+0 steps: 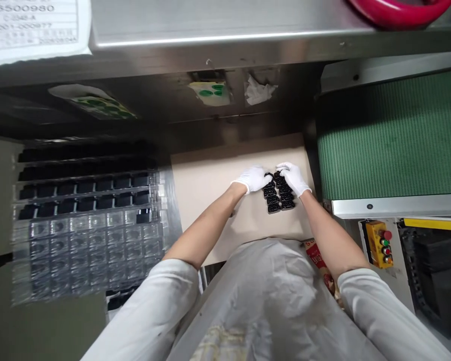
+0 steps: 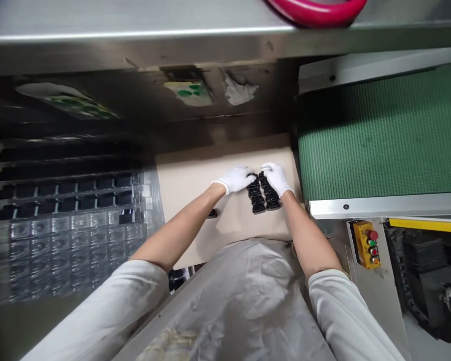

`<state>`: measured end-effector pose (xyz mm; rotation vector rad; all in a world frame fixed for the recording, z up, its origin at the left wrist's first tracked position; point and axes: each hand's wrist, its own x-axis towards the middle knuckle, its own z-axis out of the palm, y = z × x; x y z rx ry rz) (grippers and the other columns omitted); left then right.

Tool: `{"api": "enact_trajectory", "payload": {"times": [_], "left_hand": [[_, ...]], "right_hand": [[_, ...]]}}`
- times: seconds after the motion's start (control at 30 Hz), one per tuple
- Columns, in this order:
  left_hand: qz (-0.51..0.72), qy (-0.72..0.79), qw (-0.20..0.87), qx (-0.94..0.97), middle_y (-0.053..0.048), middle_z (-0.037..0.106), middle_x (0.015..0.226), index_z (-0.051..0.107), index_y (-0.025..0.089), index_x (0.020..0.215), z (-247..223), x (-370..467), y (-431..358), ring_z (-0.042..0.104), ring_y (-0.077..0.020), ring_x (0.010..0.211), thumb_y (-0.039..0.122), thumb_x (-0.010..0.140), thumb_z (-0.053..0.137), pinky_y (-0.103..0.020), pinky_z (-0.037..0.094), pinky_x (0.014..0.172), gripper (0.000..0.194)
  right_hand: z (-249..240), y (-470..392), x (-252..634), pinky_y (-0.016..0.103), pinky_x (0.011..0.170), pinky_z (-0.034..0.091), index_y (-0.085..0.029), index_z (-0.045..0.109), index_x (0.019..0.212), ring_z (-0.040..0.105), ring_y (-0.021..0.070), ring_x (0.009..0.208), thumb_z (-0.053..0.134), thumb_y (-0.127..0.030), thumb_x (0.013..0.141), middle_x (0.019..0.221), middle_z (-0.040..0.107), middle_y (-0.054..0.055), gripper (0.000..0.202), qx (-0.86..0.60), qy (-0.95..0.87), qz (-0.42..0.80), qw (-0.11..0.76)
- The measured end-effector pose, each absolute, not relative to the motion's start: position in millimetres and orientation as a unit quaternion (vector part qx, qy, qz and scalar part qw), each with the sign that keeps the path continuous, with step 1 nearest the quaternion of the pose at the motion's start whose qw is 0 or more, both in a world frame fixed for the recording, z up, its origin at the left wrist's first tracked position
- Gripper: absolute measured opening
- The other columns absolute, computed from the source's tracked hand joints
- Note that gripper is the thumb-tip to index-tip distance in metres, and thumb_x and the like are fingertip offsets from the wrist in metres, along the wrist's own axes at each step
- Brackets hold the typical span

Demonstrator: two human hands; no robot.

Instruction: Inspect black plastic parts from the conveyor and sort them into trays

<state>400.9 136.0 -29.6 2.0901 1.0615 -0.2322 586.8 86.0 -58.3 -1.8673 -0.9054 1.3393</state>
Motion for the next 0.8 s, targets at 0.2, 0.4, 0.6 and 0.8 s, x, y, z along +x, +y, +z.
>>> {"api": "enact_trajectory", "payload": {"times": [0.2,0.4,0.6,0.8], "left_hand": [[0.03,0.477,0.373,0.796,-0.014,0.069,0.11,0.071,0.014,0.115,-62.5,402.5,95.7,0.061,-0.0279,0.11,0.038,0.111,0.034,-0.037,0.047,0.1,0.045],[0.048,0.462,0.378,0.801,-0.012,0.068,0.1,0.071,0.015,0.098,-69.8,404.3,77.7,0.061,-0.0263,0.101,0.038,0.112,0.037,-0.037,0.046,0.096,0.043],[0.047,0.436,0.391,0.809,-0.012,0.069,0.101,0.071,0.015,0.099,-70.4,408.2,61.3,0.06,-0.026,0.102,0.035,0.111,0.039,-0.037,0.046,0.097,0.04],[0.073,0.468,0.398,0.786,-0.014,0.069,0.103,0.073,0.013,0.104,-72.5,410.9,42.2,0.062,-0.0275,0.104,0.036,0.111,0.041,-0.038,0.046,0.101,0.04]], "right_hand": [[-58.4,76.2,586.0,0.037,0.087,0.056,-0.015,0.072,0.094,0.066,0.0213,0.084,0.057,-0.023,0.071,0.09,0.072,0.006,0.029,-0.708,-0.354,0.517,0.325],[-63.0,55.5,592.3,0.035,0.095,0.053,-0.017,0.075,0.097,0.066,0.0207,0.092,0.058,-0.027,0.077,0.096,0.074,0.005,0.028,-0.704,-0.378,0.502,0.33],[-71.3,40.0,599.4,0.035,0.099,0.051,-0.017,0.076,0.088,0.067,0.0215,0.095,0.059,-0.021,0.074,0.094,0.075,0.004,0.022,-0.703,-0.399,0.497,0.316],[-72.9,32.6,598.1,0.036,0.101,0.05,-0.018,0.075,0.087,0.067,0.0208,0.094,0.058,-0.018,0.075,0.095,0.075,0.003,0.02,-0.699,-0.41,0.495,0.314]]}}
